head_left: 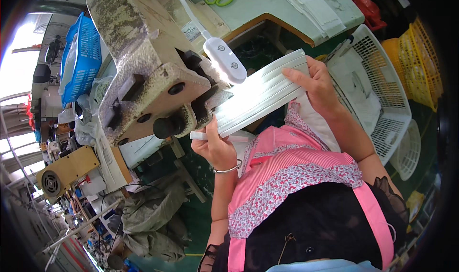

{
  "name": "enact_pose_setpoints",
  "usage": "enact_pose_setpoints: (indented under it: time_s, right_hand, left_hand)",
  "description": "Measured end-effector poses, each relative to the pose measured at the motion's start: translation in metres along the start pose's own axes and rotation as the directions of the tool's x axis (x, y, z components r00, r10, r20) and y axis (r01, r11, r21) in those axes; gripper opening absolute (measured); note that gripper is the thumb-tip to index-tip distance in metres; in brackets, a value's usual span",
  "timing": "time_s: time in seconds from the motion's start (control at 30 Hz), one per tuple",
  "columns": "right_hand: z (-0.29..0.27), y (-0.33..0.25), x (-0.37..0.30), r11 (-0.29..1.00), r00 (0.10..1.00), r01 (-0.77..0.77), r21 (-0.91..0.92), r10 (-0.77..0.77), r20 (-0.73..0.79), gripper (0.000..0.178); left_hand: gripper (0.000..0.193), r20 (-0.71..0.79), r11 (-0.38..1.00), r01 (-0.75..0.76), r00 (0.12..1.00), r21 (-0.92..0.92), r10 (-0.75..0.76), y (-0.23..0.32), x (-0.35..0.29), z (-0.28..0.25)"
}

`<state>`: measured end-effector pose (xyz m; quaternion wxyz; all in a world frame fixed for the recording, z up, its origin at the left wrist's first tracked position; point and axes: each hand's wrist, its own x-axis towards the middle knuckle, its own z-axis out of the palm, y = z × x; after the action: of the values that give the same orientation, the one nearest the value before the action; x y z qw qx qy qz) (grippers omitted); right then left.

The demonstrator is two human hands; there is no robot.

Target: The person stitches white fabric strips together using an industrial sewing machine, likely as part of a shoe assembly process.

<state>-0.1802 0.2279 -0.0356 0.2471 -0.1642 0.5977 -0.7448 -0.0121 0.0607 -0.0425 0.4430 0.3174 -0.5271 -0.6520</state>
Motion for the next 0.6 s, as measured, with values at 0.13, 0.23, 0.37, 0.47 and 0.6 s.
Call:
enact_pose_setpoints:
  time_s: [0.13, 0.23, 0.37, 0.47, 0.6]
  right_hand:
    - [0.007, -0.007, 0.001, 1.000, 0.999, -0.028, -0.003, 0.028, 0.031, 0.025]
    - [0.007, -0.012, 0.000, 0.998, 0.997, -0.060, -0.002, 0.060, 0.057, 0.027]
    - [0.006, -0.022, -0.005, 0.994, 0.991, -0.088, -0.067, 0.094, 0.093, 0.030]
    - [0.000, -0.027, -0.010, 0.993, 0.982, -0.104, -0.055, 0.112, 0.154, 0.030]
    - [0.005, -0.027, -0.020, 0.989, 0.980, -0.096, -0.116, 0.114, 0.165, 0.029]
  left_hand:
    - [0.009, 0.056, 0.991, 0.132, 0.990, -0.015, -0.131, 0.007, 0.002, -0.017]
    - [0.008, 0.168, 0.959, 0.273, 0.951, -0.069, -0.259, 0.005, 0.012, -0.024]
    - [0.009, 0.230, 0.928, 0.343, 0.924, -0.144, -0.305, 0.002, 0.021, -0.007]
    - [0.011, 0.005, 0.998, 0.058, 0.998, 0.014, -0.059, -0.005, 0.017, 0.007]
    - [0.011, 0.051, 0.983, -0.108, 0.993, 0.146, 0.102, -0.008, 0.030, -0.010]
